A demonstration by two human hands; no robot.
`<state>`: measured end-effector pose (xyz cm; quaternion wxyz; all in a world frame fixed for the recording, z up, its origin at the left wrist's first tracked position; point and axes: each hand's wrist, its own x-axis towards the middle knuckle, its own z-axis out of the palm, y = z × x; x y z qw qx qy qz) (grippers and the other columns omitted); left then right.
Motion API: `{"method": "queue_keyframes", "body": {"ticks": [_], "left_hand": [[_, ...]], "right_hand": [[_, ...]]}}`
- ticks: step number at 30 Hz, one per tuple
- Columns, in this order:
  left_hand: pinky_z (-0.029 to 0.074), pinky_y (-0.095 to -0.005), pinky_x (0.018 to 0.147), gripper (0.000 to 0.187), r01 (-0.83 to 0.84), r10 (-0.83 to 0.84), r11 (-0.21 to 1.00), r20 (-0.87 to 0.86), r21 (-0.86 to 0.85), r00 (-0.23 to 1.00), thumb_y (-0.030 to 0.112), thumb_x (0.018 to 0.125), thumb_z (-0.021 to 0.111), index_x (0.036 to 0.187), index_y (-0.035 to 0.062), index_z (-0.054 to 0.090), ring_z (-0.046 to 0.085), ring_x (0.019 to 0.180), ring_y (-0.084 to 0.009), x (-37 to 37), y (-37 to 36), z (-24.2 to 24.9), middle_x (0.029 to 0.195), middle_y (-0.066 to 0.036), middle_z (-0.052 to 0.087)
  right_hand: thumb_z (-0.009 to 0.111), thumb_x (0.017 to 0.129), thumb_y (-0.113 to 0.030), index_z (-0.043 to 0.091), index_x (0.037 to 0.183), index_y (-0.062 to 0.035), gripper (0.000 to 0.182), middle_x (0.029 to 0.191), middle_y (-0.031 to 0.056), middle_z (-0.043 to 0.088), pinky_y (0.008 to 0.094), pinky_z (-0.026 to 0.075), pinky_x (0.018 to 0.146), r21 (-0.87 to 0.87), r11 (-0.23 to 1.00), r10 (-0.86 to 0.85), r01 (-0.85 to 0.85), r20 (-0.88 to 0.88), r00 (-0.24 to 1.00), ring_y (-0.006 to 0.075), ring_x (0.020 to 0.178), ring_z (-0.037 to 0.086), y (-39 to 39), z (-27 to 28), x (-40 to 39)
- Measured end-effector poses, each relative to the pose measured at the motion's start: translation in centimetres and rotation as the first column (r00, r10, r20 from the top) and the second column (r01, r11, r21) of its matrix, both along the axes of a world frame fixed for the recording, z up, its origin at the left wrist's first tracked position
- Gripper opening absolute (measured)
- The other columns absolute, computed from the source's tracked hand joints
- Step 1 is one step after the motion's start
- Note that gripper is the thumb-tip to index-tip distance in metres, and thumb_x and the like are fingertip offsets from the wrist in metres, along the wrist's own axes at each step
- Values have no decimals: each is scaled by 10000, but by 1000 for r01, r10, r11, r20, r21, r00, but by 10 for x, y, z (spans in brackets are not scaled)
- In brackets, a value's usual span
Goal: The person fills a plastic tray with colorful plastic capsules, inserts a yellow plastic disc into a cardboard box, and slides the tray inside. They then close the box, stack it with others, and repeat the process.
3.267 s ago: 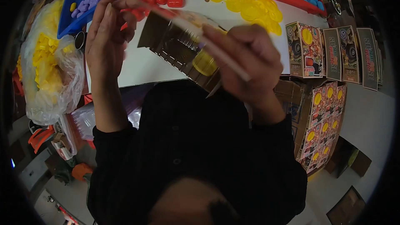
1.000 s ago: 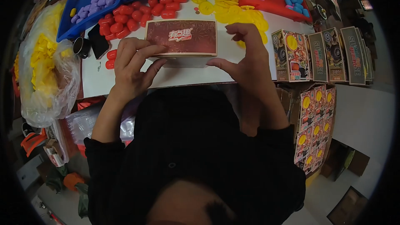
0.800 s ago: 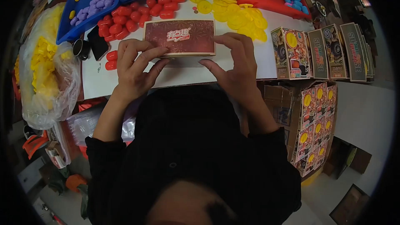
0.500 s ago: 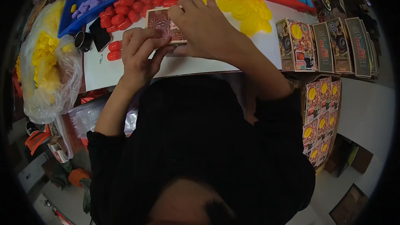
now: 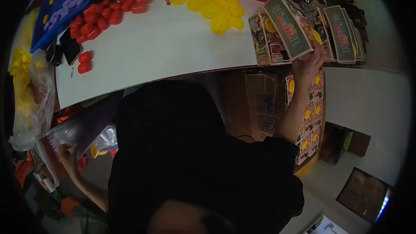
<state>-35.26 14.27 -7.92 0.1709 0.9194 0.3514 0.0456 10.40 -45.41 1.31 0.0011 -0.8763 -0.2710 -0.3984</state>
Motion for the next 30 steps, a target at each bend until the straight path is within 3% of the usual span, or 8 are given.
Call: {"method": "queue_keyframes", "body": {"ticks": [4, 8, 13, 18, 23, 25, 28, 30], "left_hand": [[362, -259, 621, 246, -211, 242, 889, 27, -405, 970, 89, 696, 724, 822, 33, 520, 422, 672, -106, -10, 20, 3, 764, 6, 462], [367, -236, 625, 205, -177, 262, 890, 155, -420, 953, 64, 699, 704, 787, 38, 520, 428, 678, -80, -31, 22, -4, 756, 30, 449], [432, -285, 642, 198, -226, 224, 971, -36, -78, 974, 193, 748, 674, 789, 10, 610, 552, 674, -166, -26, -10, 12, 737, -75, 594], [476, -405, 642, 283, -265, 349, 931, -398, 252, 848, 328, 782, 619, 826, 51, 656, 611, 743, -340, 2, -39, 18, 820, -162, 625], [439, -366, 569, 190, -69, 86, 837, -7, 543, 996, 151, 856, 541, 739, 2, 525, 557, 640, -304, 14, -44, 68, 716, -156, 524], [438, -361, 586, 211, -297, 234, 735, 183, 610, 955, 174, 898, 503, 749, 25, 510, 536, 635, -269, 0, -23, 89, 693, -122, 499], [419, -328, 552, 240, -589, 264, 665, 594, 459, 760, 189, 932, 468, 749, 38, 505, 489, 597, -169, 33, -46, 133, 670, -59, 472], [393, -291, 545, 262, -373, 268, 911, 939, -175, 216, 215, 955, 434, 756, 62, 509, 436, 612, -92, 67, -52, 138, 680, 5, 443]], "right_hand": [[708, 715, -9, 348, 1239, -49, 637, 1229, 192, 401, 428, 396, 937, 19, 999, -29, 28, 34, 999, 358, 1134, 407, -32, -53, 5], [659, 765, -7, 370, 1225, -32, 544, 1246, 192, 395, 424, 393, 942, 106, 993, -52, 54, -23, 998, 353, 1145, 411, -26, -70, -3], [572, 837, -20, 404, 1175, 19, 379, 1148, 210, 473, 413, 442, 866, -82, 959, -251, 273, 213, 944, 356, 1038, 503, -27, -63, -27], [653, 798, -58, 382, 1162, 56, 468, 1164, 181, 437, 328, 526, 797, 155, 988, -62, 12, 322, 945, 282, 1025, 539, 45, -40, -22], [645, 794, -13, 356, 1161, 59, 474, 1165, 183, 431, 348, 514, 874, 217, 904, 309, -369, 265, 913, 285, 1017, 540, 121, -22, -12], [640, 793, -2, 351, 1157, 56, 468, 1166, 188, 433, 355, 510, 887, 254, 853, 402, -457, 240, 884, 291, 1023, 536, 144, -26, -13], [682, 761, -54, 374, 1131, 5, 486, 1156, 191, 463, 393, 476, 877, 463, 606, 685, -646, 108, 720, 303, 1015, 523, 192, -43, -34], [732, 726, -130, 391, 1125, -49, 531, 1148, 182, 484, 417, 440, 885, 547, 459, 852, -700, -48, 521, 308, 1005, 513, 222, -49, -57]]}}
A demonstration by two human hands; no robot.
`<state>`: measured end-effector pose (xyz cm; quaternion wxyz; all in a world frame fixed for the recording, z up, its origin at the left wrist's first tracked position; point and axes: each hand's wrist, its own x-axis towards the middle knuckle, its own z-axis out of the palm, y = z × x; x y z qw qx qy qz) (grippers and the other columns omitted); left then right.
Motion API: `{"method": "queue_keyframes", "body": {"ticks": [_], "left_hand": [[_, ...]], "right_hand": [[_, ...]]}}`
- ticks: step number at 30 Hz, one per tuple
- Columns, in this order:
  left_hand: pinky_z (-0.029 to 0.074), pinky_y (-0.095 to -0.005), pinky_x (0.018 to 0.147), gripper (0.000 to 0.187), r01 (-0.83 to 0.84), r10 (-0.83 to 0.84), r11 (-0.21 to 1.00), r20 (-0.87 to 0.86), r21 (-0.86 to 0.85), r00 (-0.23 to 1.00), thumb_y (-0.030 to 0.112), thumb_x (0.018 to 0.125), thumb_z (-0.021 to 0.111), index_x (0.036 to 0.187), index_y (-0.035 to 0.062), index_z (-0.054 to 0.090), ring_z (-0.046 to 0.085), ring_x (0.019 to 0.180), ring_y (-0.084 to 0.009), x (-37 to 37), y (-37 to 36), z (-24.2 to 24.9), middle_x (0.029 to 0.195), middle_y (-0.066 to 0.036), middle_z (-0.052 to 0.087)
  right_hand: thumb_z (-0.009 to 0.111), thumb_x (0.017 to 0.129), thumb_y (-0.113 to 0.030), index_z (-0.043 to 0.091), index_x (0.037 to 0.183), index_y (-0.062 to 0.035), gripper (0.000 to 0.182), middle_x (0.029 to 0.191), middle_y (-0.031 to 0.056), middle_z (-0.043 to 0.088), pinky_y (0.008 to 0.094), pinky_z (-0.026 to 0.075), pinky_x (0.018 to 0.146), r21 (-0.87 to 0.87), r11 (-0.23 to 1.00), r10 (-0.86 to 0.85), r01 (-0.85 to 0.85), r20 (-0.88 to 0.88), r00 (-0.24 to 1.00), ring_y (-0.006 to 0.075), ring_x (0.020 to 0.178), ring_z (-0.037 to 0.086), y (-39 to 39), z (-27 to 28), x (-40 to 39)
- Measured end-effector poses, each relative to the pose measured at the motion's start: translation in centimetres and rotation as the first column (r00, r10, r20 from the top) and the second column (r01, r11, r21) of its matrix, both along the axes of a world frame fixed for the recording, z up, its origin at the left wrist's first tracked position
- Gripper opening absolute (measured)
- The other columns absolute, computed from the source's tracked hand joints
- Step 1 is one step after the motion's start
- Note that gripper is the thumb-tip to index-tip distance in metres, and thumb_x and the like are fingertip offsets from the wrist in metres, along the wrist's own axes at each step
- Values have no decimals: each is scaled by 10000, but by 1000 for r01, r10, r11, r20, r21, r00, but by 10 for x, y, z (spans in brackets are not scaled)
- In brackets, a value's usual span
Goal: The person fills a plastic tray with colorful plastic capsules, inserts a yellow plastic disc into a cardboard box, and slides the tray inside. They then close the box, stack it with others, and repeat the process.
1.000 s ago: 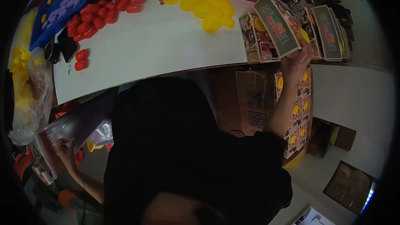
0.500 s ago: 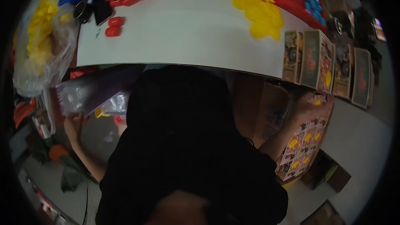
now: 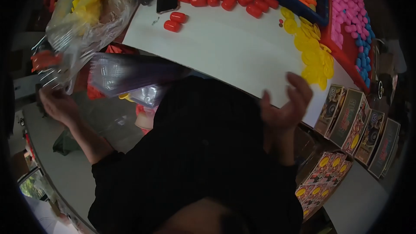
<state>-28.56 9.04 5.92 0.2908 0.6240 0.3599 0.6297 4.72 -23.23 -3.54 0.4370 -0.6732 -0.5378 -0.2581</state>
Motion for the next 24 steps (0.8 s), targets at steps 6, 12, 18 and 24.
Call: {"method": "queue_keyframes", "body": {"ticks": [6, 12, 18, 24], "left_hand": [[429, -240, 664, 173, 741, -662, -145, 621, -656, 420, 215, 928, 461, 847, 70, 509, 541, 792, -135, 120, -73, -93, 805, -45, 536], [431, -244, 768, 140, 426, -471, 878, -237, -219, 850, 58, 907, 471, 1018, 11, 541, 540, 843, -120, 157, 87, -75, 909, -57, 583], [433, -348, 847, 411, 287, -416, 875, -302, -389, 858, 297, 887, 427, 1120, -14, 561, 583, 939, -275, 151, 312, -159, 1044, -180, 607], [433, -409, 869, 437, -98, -103, 984, -929, -146, 357, 369, 859, 425, 1081, 42, 611, 580, 990, -370, 169, 385, -210, 1044, -221, 613]], "right_hand": [[755, 688, -205, 507, 1096, -75, 495, 1151, 134, 512, 468, 334, 988, -505, 836, 238, -214, -18, 971, 286, 1025, 517, 59, 17, -42], [643, 712, -26, 567, 929, -10, 231, 926, 104, 550, 386, 449, 763, -565, 787, 112, -248, -263, 958, 259, 857, 534, 35, -11, -13], [631, 675, 13, 535, 863, -14, 212, 918, 106, 547, 386, 458, 730, -561, 810, 77, -170, -185, 980, 269, 851, 531, 47, -5, -11], [613, 656, 35, 517, 852, -31, 228, 891, 106, 561, 398, 458, 738, -447, 871, 21, -204, -381, 924, 276, 848, 537, 30, -15, -16]]}}
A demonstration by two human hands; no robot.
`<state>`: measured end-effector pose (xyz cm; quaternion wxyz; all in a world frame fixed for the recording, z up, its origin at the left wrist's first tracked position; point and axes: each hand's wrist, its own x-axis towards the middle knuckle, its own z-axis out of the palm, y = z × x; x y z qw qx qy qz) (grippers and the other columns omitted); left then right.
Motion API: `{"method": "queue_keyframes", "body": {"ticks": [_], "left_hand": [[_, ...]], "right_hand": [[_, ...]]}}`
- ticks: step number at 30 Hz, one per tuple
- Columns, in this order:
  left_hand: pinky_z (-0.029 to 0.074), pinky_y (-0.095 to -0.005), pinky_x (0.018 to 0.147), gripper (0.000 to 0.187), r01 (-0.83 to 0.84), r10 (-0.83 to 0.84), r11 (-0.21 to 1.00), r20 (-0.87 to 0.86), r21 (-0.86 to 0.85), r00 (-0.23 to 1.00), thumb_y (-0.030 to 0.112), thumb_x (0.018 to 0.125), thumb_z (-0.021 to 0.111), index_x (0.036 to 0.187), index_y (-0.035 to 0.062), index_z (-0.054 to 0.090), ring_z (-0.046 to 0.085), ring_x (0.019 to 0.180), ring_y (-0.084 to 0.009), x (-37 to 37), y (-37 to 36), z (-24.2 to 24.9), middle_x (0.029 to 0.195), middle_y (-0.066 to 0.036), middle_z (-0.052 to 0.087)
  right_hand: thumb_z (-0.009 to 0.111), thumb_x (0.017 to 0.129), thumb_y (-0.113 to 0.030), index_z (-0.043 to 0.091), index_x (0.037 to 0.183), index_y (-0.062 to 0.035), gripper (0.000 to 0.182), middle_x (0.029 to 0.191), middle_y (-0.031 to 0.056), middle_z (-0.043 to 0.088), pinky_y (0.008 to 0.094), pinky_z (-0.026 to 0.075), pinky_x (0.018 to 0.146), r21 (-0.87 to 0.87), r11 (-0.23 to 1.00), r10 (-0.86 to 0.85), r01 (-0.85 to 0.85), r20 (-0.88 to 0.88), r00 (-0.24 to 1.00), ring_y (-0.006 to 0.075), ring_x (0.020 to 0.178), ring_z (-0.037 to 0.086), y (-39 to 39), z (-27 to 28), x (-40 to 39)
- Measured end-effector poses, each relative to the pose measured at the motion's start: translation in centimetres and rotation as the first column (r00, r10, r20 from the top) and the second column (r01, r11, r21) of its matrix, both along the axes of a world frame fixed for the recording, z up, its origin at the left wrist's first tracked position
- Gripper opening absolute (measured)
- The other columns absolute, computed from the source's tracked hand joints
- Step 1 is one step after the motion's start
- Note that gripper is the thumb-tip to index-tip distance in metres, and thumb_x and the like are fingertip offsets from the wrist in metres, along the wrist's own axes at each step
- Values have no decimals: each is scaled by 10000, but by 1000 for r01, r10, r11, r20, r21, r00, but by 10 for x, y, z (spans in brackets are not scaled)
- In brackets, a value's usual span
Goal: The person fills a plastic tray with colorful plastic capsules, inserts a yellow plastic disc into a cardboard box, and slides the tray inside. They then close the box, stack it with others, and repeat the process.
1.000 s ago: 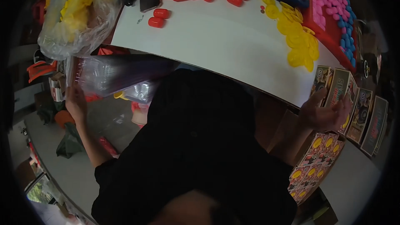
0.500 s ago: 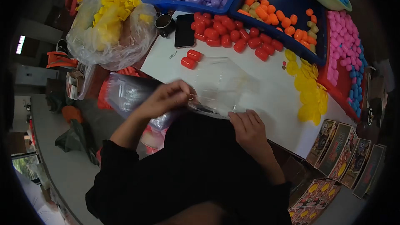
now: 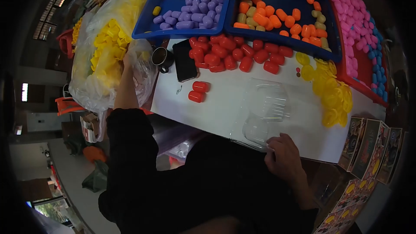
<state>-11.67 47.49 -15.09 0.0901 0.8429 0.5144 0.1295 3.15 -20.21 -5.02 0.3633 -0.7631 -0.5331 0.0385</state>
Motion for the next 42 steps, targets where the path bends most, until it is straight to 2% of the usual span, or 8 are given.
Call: {"method": "queue_keyframes", "body": {"ticks": [9, 14, 16, 19, 29, 36, 38, 42], "left_hand": [[489, -365, 701, 281, -221, -38, 851, 475, 477, 879, 248, 777, 636, 936, 17, 618, 638, 760, -301, -60, -47, 127, 854, -145, 654], [520, -269, 748, 258, 601, -274, 790, 947, 121, 170, -108, 787, 528, 1023, -15, 578, 619, 852, -142, 56, -302, 178, 999, -86, 628], [524, -265, 747, 450, 790, -854, 466, 435, 399, 284, -82, 682, 586, 1104, 71, 606, 639, 928, -181, 76, -370, 139, 1069, -59, 636], [529, -287, 732, 453, 900, -960, 208, 257, 384, 112, -34, 642, 605, 1075, 99, 625, 634, 941, -221, 87, -448, 95, 1146, -79, 599], [474, -312, 741, 258, 952, -863, 298, 447, 71, 236, 40, 664, 661, 920, 67, 643, 591, 939, -250, 48, -460, 76, 1091, -98, 599], [429, -319, 762, 73, 621, -276, 775, 821, -118, 500, 62, 765, 656, 808, 41, 601, 550, 809, -251, 53, -492, 38, 850, -98, 592], [423, -318, 767, 68, 655, -302, 749, 828, -100, 472, 64, 784, 642, 824, 42, 591, 550, 825, -246, 53, -487, 31, 856, -92, 601], [417, -327, 761, 107, 669, -285, 728, 820, -152, 496, 61, 767, 650, 834, 54, 566, 542, 820, -250, 54, -487, 31, 856, -86, 596]], "right_hand": [[560, 785, -74, 572, 961, -62, 177, 855, 62, 562, 329, 455, 716, -364, 928, 161, -78, 204, 966, 230, 842, 540, -2, -8, 2], [597, 781, -155, 565, 936, -61, 184, 859, 58, 554, 331, 455, 701, -276, 958, 145, -77, 237, 961, 221, 840, 534, 19, -32, -8], [605, 781, -182, 561, 919, -60, 189, 847, 54, 549, 330, 456, 691, -243, 968, 132, -68, 257, 957, 219, 829, 531, 25, -37, -11], [616, 779, -210, 545, 868, -63, 186, 797, 39, 525, 318, 465, 629, -220, 975, 98, -32, 297, 950, 203, 780, 525, 30, -44, -12], [633, 762, -239, 529, 817, -79, 199, 743, 22, 495, 270, 476, 542, -176, 984, 25, 32, 317, 948, 170, 723, 514, 36, -45, -12], [622, 807, -152, 554, 926, -63, 163, 889, 83, 580, 289, 491, 641, -141, 959, 231, -248, -128, 965, 220, 855, 575, 29, -12, 22], [591, 834, -95, 563, 969, -41, 148, 958, 107, 605, 281, 488, 695, -136, 984, 53, -111, -378, 924, 210, 883, 596, 36, 26, 78], [544, 863, -94, 584, 978, 13, 162, 907, 159, 630, 320, 484, 692, 157, 875, -472, 459, 58, 880, 267, 786, 620, 77, 55, 227]]}}
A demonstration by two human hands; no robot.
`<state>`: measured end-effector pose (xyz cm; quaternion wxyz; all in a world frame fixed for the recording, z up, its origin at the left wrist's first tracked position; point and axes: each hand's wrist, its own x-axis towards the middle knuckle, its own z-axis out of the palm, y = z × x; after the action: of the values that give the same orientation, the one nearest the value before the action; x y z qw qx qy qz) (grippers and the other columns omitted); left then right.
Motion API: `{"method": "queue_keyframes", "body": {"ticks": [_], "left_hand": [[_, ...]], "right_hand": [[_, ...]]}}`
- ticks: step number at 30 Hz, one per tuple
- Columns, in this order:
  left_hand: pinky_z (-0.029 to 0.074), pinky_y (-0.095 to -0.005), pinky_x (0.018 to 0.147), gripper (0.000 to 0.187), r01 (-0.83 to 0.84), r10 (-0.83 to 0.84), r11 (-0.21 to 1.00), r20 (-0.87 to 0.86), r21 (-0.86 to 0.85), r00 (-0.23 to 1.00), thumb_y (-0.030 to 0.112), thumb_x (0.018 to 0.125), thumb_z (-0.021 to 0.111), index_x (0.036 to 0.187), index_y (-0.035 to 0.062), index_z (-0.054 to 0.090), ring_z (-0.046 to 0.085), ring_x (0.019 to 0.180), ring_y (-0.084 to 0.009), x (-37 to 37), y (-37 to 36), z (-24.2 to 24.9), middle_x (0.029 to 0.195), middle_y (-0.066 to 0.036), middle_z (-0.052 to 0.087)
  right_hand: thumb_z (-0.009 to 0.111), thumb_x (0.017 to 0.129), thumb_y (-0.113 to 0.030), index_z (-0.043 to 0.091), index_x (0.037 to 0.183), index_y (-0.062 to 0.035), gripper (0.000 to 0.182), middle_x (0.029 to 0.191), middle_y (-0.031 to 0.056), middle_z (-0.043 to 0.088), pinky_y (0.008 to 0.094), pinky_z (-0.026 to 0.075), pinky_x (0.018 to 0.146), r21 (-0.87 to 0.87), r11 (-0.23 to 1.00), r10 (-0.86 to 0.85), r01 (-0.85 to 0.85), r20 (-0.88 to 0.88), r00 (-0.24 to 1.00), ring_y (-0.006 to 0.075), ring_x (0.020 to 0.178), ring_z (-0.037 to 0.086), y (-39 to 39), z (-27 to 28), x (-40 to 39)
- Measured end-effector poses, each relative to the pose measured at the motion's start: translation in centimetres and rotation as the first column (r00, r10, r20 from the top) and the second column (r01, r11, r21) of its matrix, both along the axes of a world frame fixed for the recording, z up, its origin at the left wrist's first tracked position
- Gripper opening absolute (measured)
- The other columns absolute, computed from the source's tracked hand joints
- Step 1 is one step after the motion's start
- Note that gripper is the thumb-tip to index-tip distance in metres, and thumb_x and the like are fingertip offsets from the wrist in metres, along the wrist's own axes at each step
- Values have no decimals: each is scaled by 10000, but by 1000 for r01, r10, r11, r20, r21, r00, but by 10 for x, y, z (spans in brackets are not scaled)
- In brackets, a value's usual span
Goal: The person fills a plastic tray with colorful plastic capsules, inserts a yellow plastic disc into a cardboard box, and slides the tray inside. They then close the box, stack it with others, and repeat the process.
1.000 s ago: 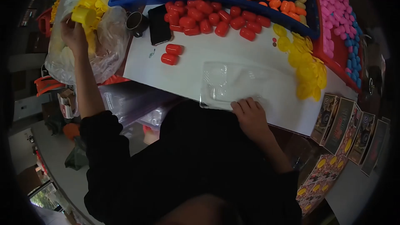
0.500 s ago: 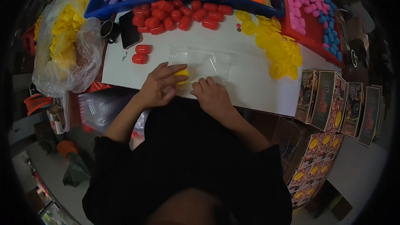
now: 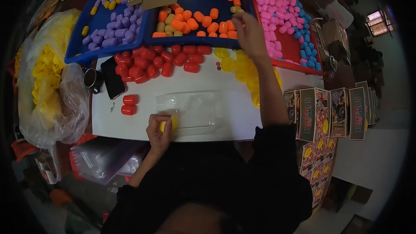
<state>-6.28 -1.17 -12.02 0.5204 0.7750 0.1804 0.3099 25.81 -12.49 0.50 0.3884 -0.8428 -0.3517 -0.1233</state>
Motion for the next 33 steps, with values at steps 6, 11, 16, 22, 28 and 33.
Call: {"method": "queue_keyframes", "body": {"ticks": [6, 11, 16, 22, 28, 33], "left_hand": [[395, -354, 751, 236, 45, -45, 999, 2, 29, 999, 39, 712, 681, 861, 74, 503, 526, 800, -268, 5, 7, -2, 840, -83, 571], [383, -370, 754, 241, 78, -77, 997, -32, 31, 997, 31, 704, 678, 859, 78, 499, 523, 793, -270, 10, 12, -3, 845, -88, 576], [387, -372, 756, 233, 115, -114, 993, -38, 24, 993, 32, 709, 673, 858, 74, 499, 519, 798, -277, 9, 14, -5, 848, -95, 577], [402, -366, 749, 196, 78, -82, 995, -56, -63, 995, 29, 726, 659, 838, 61, 502, 515, 825, -279, 12, 11, -2, 843, -105, 570], [404, -353, 741, 169, 89, -89, 996, -20, 15, 996, 37, 754, 646, 842, 55, 503, 516, 816, -277, 13, 12, 3, 843, -111, 569], [417, -342, 773, 149, 74, -74, 997, -29, -13, 997, 45, 771, 637, 842, 45, 505, 532, 844, -265, 15, 10, -2, 855, -116, 570]], "right_hand": [[556, 829, -95, 593, 1045, -24, 229, 980, 184, 633, 371, 484, 768, -462, 873, -70, 153, 190, 979, 324, 887, 617, 45, -43, 152], [659, 757, -299, 617, 1011, -49, 360, 963, 182, 638, 392, 484, 783, -616, 788, -15, -2, -22, 1000, 344, 902, 610, 97, -79, 145], [657, 746, -287, 618, 1022, -56, 362, 952, 173, 641, 380, 483, 789, -624, 770, 78, -132, -113, 991, 330, 905, 613, 101, -97, 155], [657, 754, -251, 624, 1002, -39, 328, 933, 150, 647, 365, 482, 773, -596, 764, 214, -245, -124, 969, 302, 875, 618, 76, -97, 144], [630, 819, -304, 624, 922, -26, 296, 822, 110, 630, 347, 488, 663, -209, 942, 281, -262, 64, 958, 206, 767, 626, 59, -14, 44], [601, 806, -214, 548, 1074, -79, 304, 939, 135, 593, 354, 511, 608, -799, 452, 581, -397, -74, 810, 255, 812, 631, 52, -58, -62]]}}
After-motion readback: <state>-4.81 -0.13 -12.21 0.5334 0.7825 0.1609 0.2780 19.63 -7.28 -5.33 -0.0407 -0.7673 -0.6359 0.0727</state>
